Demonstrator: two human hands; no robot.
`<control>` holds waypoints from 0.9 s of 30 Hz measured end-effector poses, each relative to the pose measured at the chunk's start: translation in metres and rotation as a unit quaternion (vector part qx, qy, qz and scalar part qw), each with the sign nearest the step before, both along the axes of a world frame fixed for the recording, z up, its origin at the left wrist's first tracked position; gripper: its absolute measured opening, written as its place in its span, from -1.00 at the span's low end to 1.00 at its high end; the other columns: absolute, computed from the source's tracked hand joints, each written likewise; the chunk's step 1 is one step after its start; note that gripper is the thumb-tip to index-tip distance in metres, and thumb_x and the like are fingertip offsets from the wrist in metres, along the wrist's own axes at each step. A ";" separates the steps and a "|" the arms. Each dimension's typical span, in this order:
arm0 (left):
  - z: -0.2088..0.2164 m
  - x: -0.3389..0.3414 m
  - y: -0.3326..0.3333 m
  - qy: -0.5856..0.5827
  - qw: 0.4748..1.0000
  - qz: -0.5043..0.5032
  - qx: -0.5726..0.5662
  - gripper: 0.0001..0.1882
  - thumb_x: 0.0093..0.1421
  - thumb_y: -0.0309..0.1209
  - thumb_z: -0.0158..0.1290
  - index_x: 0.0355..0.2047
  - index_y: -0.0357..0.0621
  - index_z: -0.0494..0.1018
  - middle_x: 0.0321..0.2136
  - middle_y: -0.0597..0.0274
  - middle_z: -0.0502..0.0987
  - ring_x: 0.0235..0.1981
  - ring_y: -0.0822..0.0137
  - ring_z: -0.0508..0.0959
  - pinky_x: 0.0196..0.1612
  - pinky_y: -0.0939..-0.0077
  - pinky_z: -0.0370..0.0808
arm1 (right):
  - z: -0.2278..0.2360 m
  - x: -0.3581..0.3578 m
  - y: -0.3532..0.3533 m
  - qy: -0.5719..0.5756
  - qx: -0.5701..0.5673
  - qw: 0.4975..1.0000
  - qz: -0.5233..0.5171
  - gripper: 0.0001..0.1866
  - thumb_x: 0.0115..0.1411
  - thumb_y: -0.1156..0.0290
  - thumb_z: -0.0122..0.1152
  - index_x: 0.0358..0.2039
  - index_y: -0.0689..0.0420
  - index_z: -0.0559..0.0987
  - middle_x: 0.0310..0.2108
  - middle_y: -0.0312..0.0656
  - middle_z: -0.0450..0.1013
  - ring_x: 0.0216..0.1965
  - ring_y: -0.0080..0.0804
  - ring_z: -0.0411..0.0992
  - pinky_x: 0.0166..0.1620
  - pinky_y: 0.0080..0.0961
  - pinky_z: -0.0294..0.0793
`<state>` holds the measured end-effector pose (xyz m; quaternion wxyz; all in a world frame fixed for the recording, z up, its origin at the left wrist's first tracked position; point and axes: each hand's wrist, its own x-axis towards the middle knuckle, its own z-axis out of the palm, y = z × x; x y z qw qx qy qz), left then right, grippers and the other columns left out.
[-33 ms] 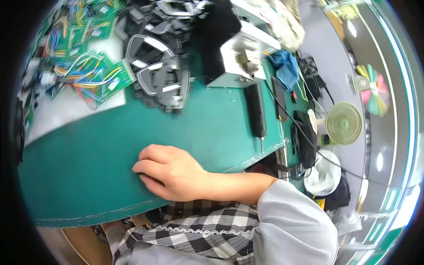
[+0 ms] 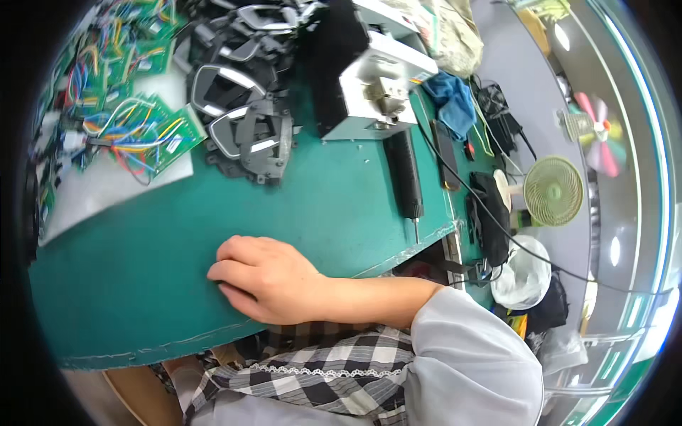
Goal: The person fastens circuit boards onto plastic frames using an electric screwdriver and places assembled components into a cardboard box.
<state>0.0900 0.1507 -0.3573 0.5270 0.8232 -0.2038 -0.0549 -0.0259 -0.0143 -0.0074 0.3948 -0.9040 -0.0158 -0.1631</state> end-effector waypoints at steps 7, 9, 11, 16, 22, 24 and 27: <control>0.026 0.088 0.122 -0.001 0.998 0.047 -0.041 -0.51 0.31 -0.17 -0.13 0.19 -0.07 0.21 0.15 0.05 0.20 0.12 0.07 0.28 0.12 0.14 0.30 | 0.002 -0.003 0.013 -0.015 -0.013 0.999 0.034 -0.77 0.00 0.47 0.22 -0.28 0.12 0.50 -0.28 -0.21 0.37 -0.30 -0.31 0.39 -0.26 -0.39 0.38; 0.042 0.104 0.180 0.000 0.995 0.091 -0.046 -0.51 0.31 -0.16 -0.13 0.19 -0.07 0.20 0.16 0.04 0.20 0.13 0.06 0.28 0.13 0.13 0.30 | 0.003 -0.006 0.012 -0.034 -0.012 0.998 0.049 -0.78 0.01 0.44 0.22 -0.28 0.11 0.49 -0.29 -0.23 0.38 -0.29 -0.34 0.37 -0.26 -0.41 0.35; 0.073 0.116 0.241 -0.006 0.988 0.146 -0.051 -0.50 0.32 -0.16 -0.14 0.20 -0.07 0.19 0.17 0.04 0.19 0.13 0.06 0.27 0.13 0.13 0.30 | 0.005 -0.014 0.003 -0.038 -0.011 0.998 0.046 -0.78 0.00 0.45 0.23 -0.29 0.11 0.51 -0.32 -0.24 0.41 -0.30 -0.34 0.40 -0.26 -0.41 0.37; 0.216 0.074 0.313 -0.142 0.912 0.385 -0.008 -0.51 0.30 -0.18 -0.08 0.16 -0.16 0.23 0.09 -0.02 0.22 0.07 0.06 0.31 0.06 0.15 0.36 | 0.040 -0.065 -0.095 -0.153 -0.046 0.959 -0.234 -0.79 -0.06 0.58 0.22 -0.34 0.12 0.58 -0.44 -0.20 0.51 -0.44 -0.29 0.49 -0.31 -0.46 0.48; 0.388 0.064 0.175 -0.449 0.778 0.427 0.103 -0.47 0.29 -0.20 -0.03 0.13 -0.31 0.22 0.09 -0.07 0.21 0.06 0.04 0.31 0.03 0.19 0.37 | 0.015 -0.163 -0.293 0.122 -0.176 0.811 -0.545 -0.54 0.07 0.37 0.25 0.00 0.15 0.42 -0.10 0.01 0.44 -0.06 -0.14 0.43 -0.01 -0.28 0.39; 0.414 0.075 0.128 -0.518 0.793 0.269 0.179 -0.45 0.30 -0.14 -0.06 0.14 -0.29 0.22 0.10 -0.05 0.22 0.13 0.04 0.26 0.12 0.19 0.27 | -0.004 -0.171 -0.320 0.182 -0.116 0.815 -0.538 -0.32 0.02 0.16 0.32 0.12 0.15 0.33 0.01 0.11 0.38 0.05 0.02 0.35 0.08 -0.25 0.33; 0.421 0.096 0.037 -0.529 0.825 0.075 0.186 -0.42 0.28 -0.05 -0.07 0.13 -0.25 0.24 0.12 -0.03 0.24 0.18 0.07 0.21 0.21 0.18 0.11 | -0.029 -0.170 -0.334 0.249 -0.106 0.806 -0.527 -0.17 -0.04 0.01 0.34 0.22 0.01 0.26 0.08 0.05 0.35 0.10 0.05 0.31 0.13 -0.23 0.30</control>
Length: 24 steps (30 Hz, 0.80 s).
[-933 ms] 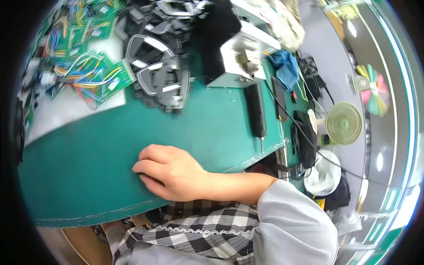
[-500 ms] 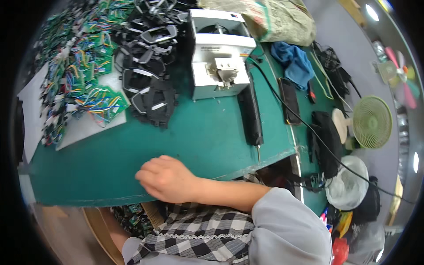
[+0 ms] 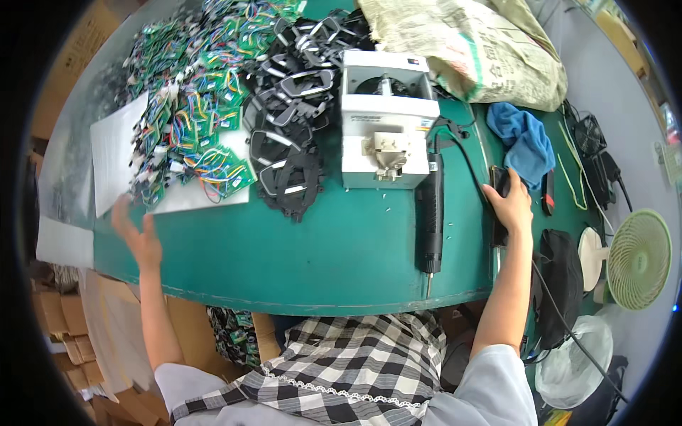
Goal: The person fastens circuit boards onto plastic frames using an electric screwdriver and places assembled components into a cardboard box.
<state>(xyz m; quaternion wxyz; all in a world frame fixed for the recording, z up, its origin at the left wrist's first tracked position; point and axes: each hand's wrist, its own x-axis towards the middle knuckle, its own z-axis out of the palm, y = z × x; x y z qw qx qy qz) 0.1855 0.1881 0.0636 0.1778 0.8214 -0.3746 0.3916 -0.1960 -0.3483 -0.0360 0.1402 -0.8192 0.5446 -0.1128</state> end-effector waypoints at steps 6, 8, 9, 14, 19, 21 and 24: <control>0.015 0.016 -0.150 0.081 0.972 -0.091 0.203 -0.50 0.20 -0.07 -0.02 0.08 0.00 0.33 0.07 0.14 0.32 0.13 0.10 0.26 0.17 0.19 0.10 | 0.003 -0.022 -0.029 0.064 0.060 0.996 -0.027 -0.11 -0.11 0.02 0.32 0.26 -0.16 0.20 0.10 0.08 0.31 0.14 0.08 0.23 0.14 -0.12 0.27; 0.006 0.038 -0.194 0.086 0.970 -0.144 0.177 -0.51 0.20 -0.07 -0.01 0.06 -0.04 0.33 0.03 0.12 0.36 0.10 0.06 0.30 0.14 0.17 0.16 | -0.008 -0.049 -0.058 0.093 0.071 0.988 -0.098 -0.10 -0.10 0.08 0.29 0.29 -0.25 0.14 0.11 0.10 0.29 0.15 0.15 0.21 0.17 -0.07 0.24; 0.010 0.044 -0.214 0.108 0.967 -0.156 0.171 -0.51 0.20 -0.07 -0.01 0.05 -0.06 0.34 0.01 0.09 0.38 0.10 0.04 0.31 0.13 0.16 0.19 | -0.010 -0.055 -0.069 0.096 0.067 0.985 -0.124 -0.10 -0.10 0.08 0.28 0.29 -0.27 0.13 0.10 0.11 0.29 0.16 0.16 0.20 0.16 -0.06 0.24; -0.014 0.084 -0.299 0.169 0.965 -0.117 0.160 -0.41 0.17 0.01 0.00 0.07 -0.12 0.34 0.01 0.05 0.41 0.09 0.03 0.35 0.12 0.15 0.27 | -0.007 -0.032 -0.097 0.059 -0.004 0.977 -0.204 -0.03 -0.11 0.13 0.33 0.32 -0.19 0.06 0.12 0.16 0.27 0.16 0.15 0.22 0.15 -0.12 0.26; -0.042 0.055 -0.345 0.278 0.948 -0.009 0.155 -0.40 0.11 0.00 0.05 0.11 0.04 0.32 0.05 0.12 0.38 0.07 0.07 0.39 0.08 0.10 0.30 | -0.035 0.003 -0.160 -0.200 -0.057 0.978 0.029 0.07 -0.20 0.12 0.49 0.30 0.02 0.09 0.07 0.24 0.31 0.09 0.09 0.33 0.13 -0.21 0.33; -0.044 0.056 -0.334 0.283 0.949 -0.042 0.136 -0.49 0.10 -0.07 0.06 0.05 0.09 0.37 -0.02 0.12 0.42 -0.05 0.04 0.48 0.01 0.16 0.36 | -0.022 0.049 -0.152 -0.153 -0.077 0.985 0.015 -0.18 -0.13 0.10 0.43 0.15 -0.03 0.29 -0.05 0.16 0.40 0.00 0.12 0.38 0.02 -0.15 0.39; -0.035 0.061 -0.315 0.367 0.917 -0.133 0.076 -0.56 0.03 -0.27 0.17 -0.04 -0.03 0.44 -0.11 0.11 0.44 -0.10 0.10 0.50 -0.05 0.29 0.42 | 0.005 0.098 -0.136 -0.116 -0.079 0.989 -0.050 -0.45 -0.04 0.14 0.34 -0.04 -0.01 0.41 -0.14 0.09 0.45 -0.10 0.12 0.42 -0.07 -0.09 0.42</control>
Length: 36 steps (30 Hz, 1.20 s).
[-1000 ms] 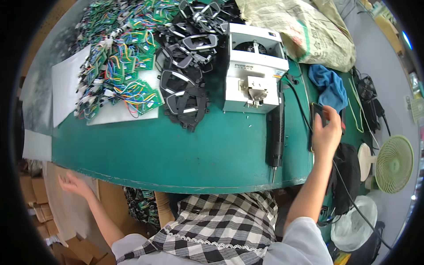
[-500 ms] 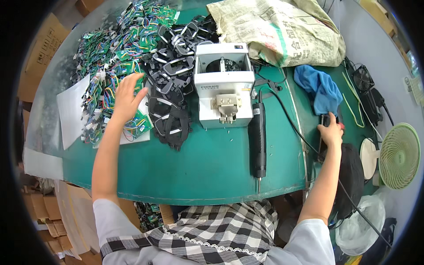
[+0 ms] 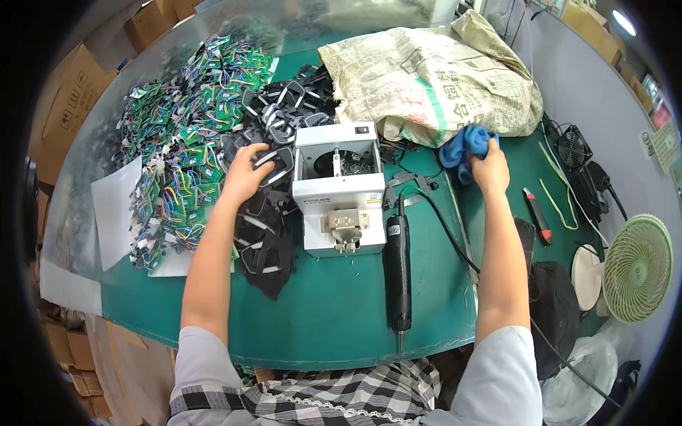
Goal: The person fastens circuit boards onto plastic frames using an electric screwdriver and places assembled components into a cardboard box.
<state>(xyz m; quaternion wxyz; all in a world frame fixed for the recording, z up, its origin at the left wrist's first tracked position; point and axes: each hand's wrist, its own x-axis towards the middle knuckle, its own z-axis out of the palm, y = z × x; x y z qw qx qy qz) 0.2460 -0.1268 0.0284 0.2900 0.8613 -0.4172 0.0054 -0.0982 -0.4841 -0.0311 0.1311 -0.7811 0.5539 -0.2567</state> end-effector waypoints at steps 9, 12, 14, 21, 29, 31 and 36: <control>0.023 -0.020 -0.009 0.140 0.986 -0.080 0.038 -0.57 0.08 -0.16 0.16 -0.17 -0.24 0.49 -0.42 0.09 0.57 -0.40 0.22 0.55 -0.25 0.40 0.46 | -0.015 -0.110 -0.115 -0.214 0.023 0.953 -0.211 -0.31 -0.07 0.16 0.31 0.05 0.27 0.38 0.00 0.14 0.40 0.02 0.05 0.38 0.08 -0.21 0.34; 0.058 -0.029 -0.006 0.054 0.964 -0.127 0.228 -0.47 0.10 -0.05 0.14 -0.05 -0.18 0.48 -0.52 0.12 0.57 -0.50 0.38 0.54 -0.38 0.43 0.44 | -0.012 -0.069 -0.104 0.045 0.097 0.986 -0.130 -0.29 -0.04 0.14 0.26 0.16 0.06 0.35 0.07 0.03 0.37 0.11 -0.04 0.31 0.14 -0.24 0.29; 0.075 -0.011 0.007 0.098 0.972 -0.083 0.197 -0.48 0.10 -0.07 0.15 -0.05 -0.18 0.48 -0.49 0.12 0.58 -0.49 0.39 0.54 -0.39 0.43 0.44 | 0.026 -0.005 -0.027 0.072 -0.113 0.973 -0.185 -0.36 0.00 0.12 0.22 0.13 -0.02 0.37 0.09 -0.02 0.35 0.14 -0.07 0.27 0.15 -0.23 0.27; 0.091 -0.035 0.077 0.037 0.952 -0.240 0.187 -0.22 -0.15 -0.02 0.31 0.09 0.00 0.36 0.05 0.08 0.38 0.06 0.08 0.37 0.09 0.21 0.30 | 0.069 0.072 -0.018 -0.153 -0.198 0.949 0.191 -0.53 -0.01 0.32 0.23 -0.04 0.11 0.48 -0.02 -0.01 0.40 0.07 -0.03 0.30 0.13 -0.26 0.27; 0.001 -0.098 0.106 -0.150 0.957 -0.217 0.125 -0.15 -0.01 0.04 0.17 0.23 0.00 0.16 0.20 -0.02 0.16 0.28 0.00 0.09 0.29 -0.08 -0.04 | 0.125 0.134 0.064 -0.226 -0.104 0.915 0.317 -0.55 0.07 0.29 0.26 -0.02 0.15 0.49 -0.02 0.02 0.43 0.06 -0.16 0.36 0.10 -0.38 0.28; -0.012 -0.093 0.094 -0.187 0.960 -0.191 0.084 -0.29 0.10 0.00 0.08 0.20 -0.02 0.21 0.12 0.01 0.29 0.21 0.05 0.22 0.28 0.01 0.03 | 0.138 0.123 0.106 -0.232 -0.059 0.915 0.325 -0.57 0.11 0.28 0.23 -0.01 0.13 0.49 0.01 -0.06 0.42 0.10 -0.23 0.33 0.15 -0.37 0.23; 0.033 -0.081 0.131 -0.244 0.960 -0.137 -0.028 -0.61 0.04 -0.06 0.16 -0.24 -0.05 0.51 -0.16 0.21 0.52 -0.07 0.16 0.47 0.06 0.23 0.33 | 0.145 0.067 0.173 -0.229 -0.069 0.906 0.350 -0.57 0.15 0.28 0.19 0.03 0.10 0.46 0.04 -0.18 0.41 0.12 -0.33 0.31 0.19 -0.27 0.17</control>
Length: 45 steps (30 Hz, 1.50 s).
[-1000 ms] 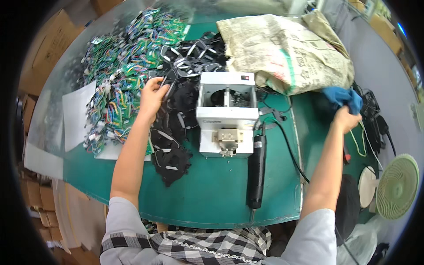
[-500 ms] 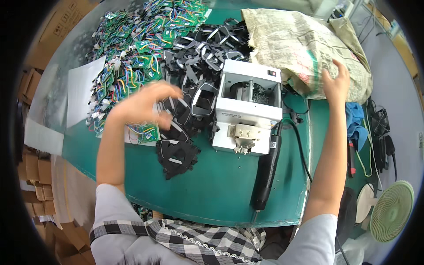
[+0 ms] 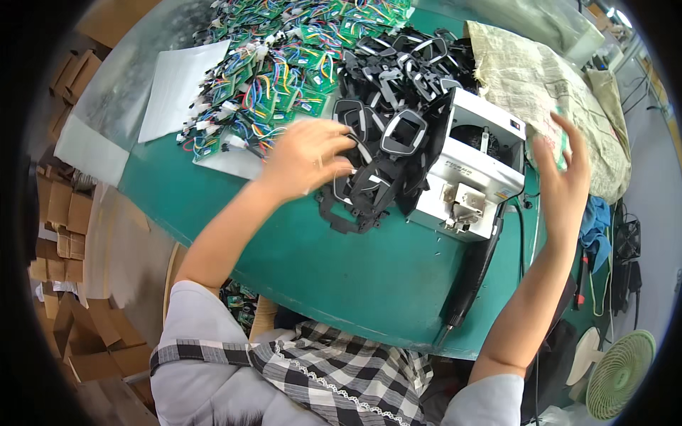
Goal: The person fastens circuit boards onto plastic frames using an electric screwdriver and places assembled components into a cardboard box.
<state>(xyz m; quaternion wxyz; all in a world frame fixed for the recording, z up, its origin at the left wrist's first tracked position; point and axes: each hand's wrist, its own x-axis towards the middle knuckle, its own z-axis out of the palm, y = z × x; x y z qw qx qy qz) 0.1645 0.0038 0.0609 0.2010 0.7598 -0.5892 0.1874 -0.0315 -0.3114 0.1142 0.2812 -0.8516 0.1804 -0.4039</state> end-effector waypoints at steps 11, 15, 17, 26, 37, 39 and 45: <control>-0.047 0.179 0.253 0.243 0.802 0.501 -0.215 -0.41 0.13 0.04 0.07 -0.06 -0.23 0.44 -0.22 -0.08 0.55 -0.13 0.04 0.53 -0.07 0.32 0.42 | -0.072 -0.076 0.089 -0.049 0.178 0.983 -0.011 -0.68 0.14 0.53 0.13 -0.06 0.22 0.47 -0.07 -0.18 0.45 0.01 -0.42 0.38 0.09 -0.42 0.27; -0.037 0.138 0.200 0.259 0.795 0.494 -0.238 -0.38 0.10 -0.08 0.17 0.00 -0.30 0.31 -0.23 0.01 0.53 -0.21 0.17 0.53 -0.08 0.35 0.42 | -0.078 -0.072 0.133 0.010 0.069 0.997 -0.021 -0.62 0.05 0.61 0.18 -0.06 0.23 0.47 -0.06 -0.11 0.42 0.04 -0.27 0.36 0.13 -0.39 0.25; -0.047 0.135 0.204 0.256 0.787 0.508 -0.238 -0.37 0.09 -0.11 0.17 0.02 -0.29 0.28 -0.22 0.02 0.52 -0.21 0.18 0.53 -0.10 0.35 0.42 | -0.083 -0.071 0.135 0.036 0.025 0.998 -0.033 -0.52 -0.01 0.60 0.23 -0.01 0.16 0.44 0.02 -0.06 0.35 0.07 -0.12 0.31 0.13 -0.32 0.26; -0.009 0.066 0.185 -0.155 0.801 0.572 -0.084 -0.56 0.06 -0.33 0.09 -0.02 -0.05 0.35 -0.28 0.17 0.52 -0.18 0.09 0.50 -0.07 0.17 0.37 | -0.110 -0.089 0.122 0.222 0.065 0.961 -0.153 0.00 -0.10 0.51 0.35 0.33 -0.09 0.02 0.04 0.06 0.27 0.02 0.04 0.30 0.05 -0.18 0.35; -0.009 -0.002 0.035 0.097 0.993 0.055 -0.031 -0.78 0.04 -0.29 0.18 -0.32 -0.09 0.52 -0.26 0.22 0.52 -0.15 0.16 0.47 -0.07 0.30 0.35 | -0.122 -0.095 0.083 -0.164 0.479 0.862 -0.011 -0.52 0.09 0.56 0.14 0.06 0.28 0.36 -0.18 -0.23 0.43 -0.33 -0.60 0.35 -0.20 -0.66 0.38; -0.007 -0.027 0.007 0.131 0.991 -0.028 0.015 -0.67 -0.03 -0.19 0.24 -0.31 -0.09 0.53 -0.24 0.23 0.52 -0.14 0.16 0.46 -0.05 0.29 0.34 | -0.109 -0.083 0.090 -0.207 0.490 0.847 -0.002 -0.53 0.09 0.55 0.14 0.06 0.28 0.36 -0.16 -0.20 0.43 -0.34 -0.58 0.36 -0.22 -0.64 0.39; -0.022 -0.057 -0.024 0.011 0.999 0.027 0.020 -0.47 -0.15 0.00 0.29 -0.26 -0.07 0.52 -0.20 0.28 0.50 -0.11 0.19 0.46 -0.02 0.28 0.33 | -0.093 -0.059 0.106 -0.307 0.484 0.819 0.044 -0.51 0.09 0.56 0.13 0.07 0.26 0.33 -0.09 -0.08 0.42 -0.33 -0.50 0.39 -0.27 -0.59 0.43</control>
